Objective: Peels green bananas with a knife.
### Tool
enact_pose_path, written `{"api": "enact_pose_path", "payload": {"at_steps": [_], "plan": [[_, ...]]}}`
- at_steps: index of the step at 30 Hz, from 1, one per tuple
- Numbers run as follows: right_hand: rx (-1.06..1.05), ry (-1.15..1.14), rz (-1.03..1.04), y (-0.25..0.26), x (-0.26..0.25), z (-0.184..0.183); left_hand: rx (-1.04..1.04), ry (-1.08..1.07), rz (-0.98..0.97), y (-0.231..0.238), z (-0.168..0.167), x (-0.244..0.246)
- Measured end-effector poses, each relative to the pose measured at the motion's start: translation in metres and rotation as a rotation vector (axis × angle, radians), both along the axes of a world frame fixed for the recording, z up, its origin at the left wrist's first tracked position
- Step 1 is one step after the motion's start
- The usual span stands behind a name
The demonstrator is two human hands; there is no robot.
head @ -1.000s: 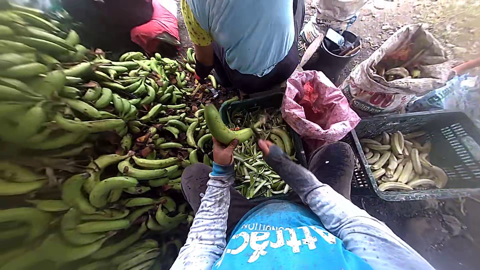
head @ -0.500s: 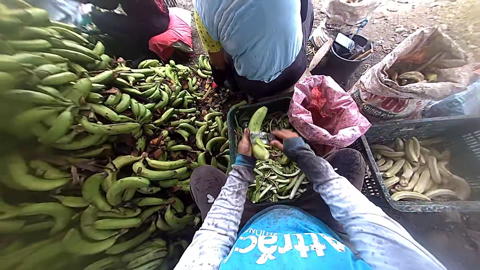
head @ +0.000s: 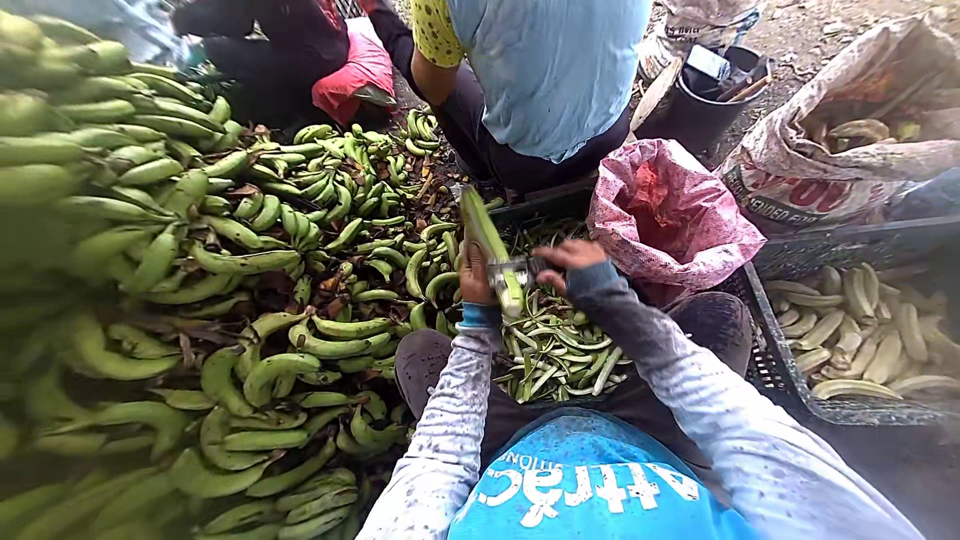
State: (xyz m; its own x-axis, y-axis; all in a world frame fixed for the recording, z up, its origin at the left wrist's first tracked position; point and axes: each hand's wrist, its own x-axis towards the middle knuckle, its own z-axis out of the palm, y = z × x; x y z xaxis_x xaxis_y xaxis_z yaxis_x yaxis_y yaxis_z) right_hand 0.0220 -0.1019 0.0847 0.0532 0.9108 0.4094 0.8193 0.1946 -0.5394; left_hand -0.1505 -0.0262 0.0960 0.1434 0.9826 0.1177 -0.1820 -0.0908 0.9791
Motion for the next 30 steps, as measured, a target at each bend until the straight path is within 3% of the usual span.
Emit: {"api": "enact_pose_path", "payload": {"at_steps": [3, 5, 7, 9, 11, 13, 15, 18, 20, 22, 26, 27, 28, 30], "plan": [[0.256, -0.06, -0.262, 0.045, 0.021, 0.02, -0.152, 0.19, -0.286, -0.027, -0.011, -0.009], [0.279, 0.038, -0.329, 0.051, 0.014, 0.032, -0.185, 0.266, -0.302, -0.027, -0.019, -0.013], [0.135, 0.083, -0.245, 0.028, -0.005, 0.031, -0.152, 0.27, -0.139, -0.021, -0.028, -0.014], [-0.023, 0.086, -0.15, -0.006, -0.028, 0.013, -0.071, 0.231, 0.172, -0.011, -0.025, -0.009], [-0.143, 0.109, -0.116, -0.033, -0.043, -0.006, 0.057, 0.058, 0.418, 0.009, -0.014, 0.004], [-0.096, 0.103, -0.133, -0.036, -0.042, -0.014, 0.149, -0.044, 0.453, 0.016, -0.002, 0.011], [0.022, 0.036, -0.182, -0.013, -0.026, -0.004, 0.117, 0.034, 0.217, -0.001, 0.011, 0.008], [0.073, 0.003, -0.286, 0.04, 0.007, 0.028, -0.005, 0.28, -0.424, -0.017, 0.012, -0.018], [0.039, 0.039, -0.315, 0.055, 0.013, 0.045, -0.063, 0.264, -0.508, -0.016, 0.003, -0.02], [0.028, 0.051, -0.271, 0.043, -0.001, 0.045, -0.044, 0.137, -0.225, -0.013, -0.007, -0.011], [0.071, 0.081, -0.221, -0.013, -0.052, -0.003, -0.04, -0.079, 0.633, 0.035, -0.022, 0.011], [0.102, 0.083, -0.246, -0.019, -0.057, -0.012, -0.076, -0.103, 0.737, 0.042, -0.016, 0.013], [0.109, 0.085, -0.263, -0.02, -0.056, -0.014, -0.1, -0.15, 0.73, 0.04, -0.006, 0.015], [0.119, 0.061, -0.278, -0.008, -0.041, -0.004, -0.046, -0.29, 0.385, 0.02, 0.01, 0.016]]}}
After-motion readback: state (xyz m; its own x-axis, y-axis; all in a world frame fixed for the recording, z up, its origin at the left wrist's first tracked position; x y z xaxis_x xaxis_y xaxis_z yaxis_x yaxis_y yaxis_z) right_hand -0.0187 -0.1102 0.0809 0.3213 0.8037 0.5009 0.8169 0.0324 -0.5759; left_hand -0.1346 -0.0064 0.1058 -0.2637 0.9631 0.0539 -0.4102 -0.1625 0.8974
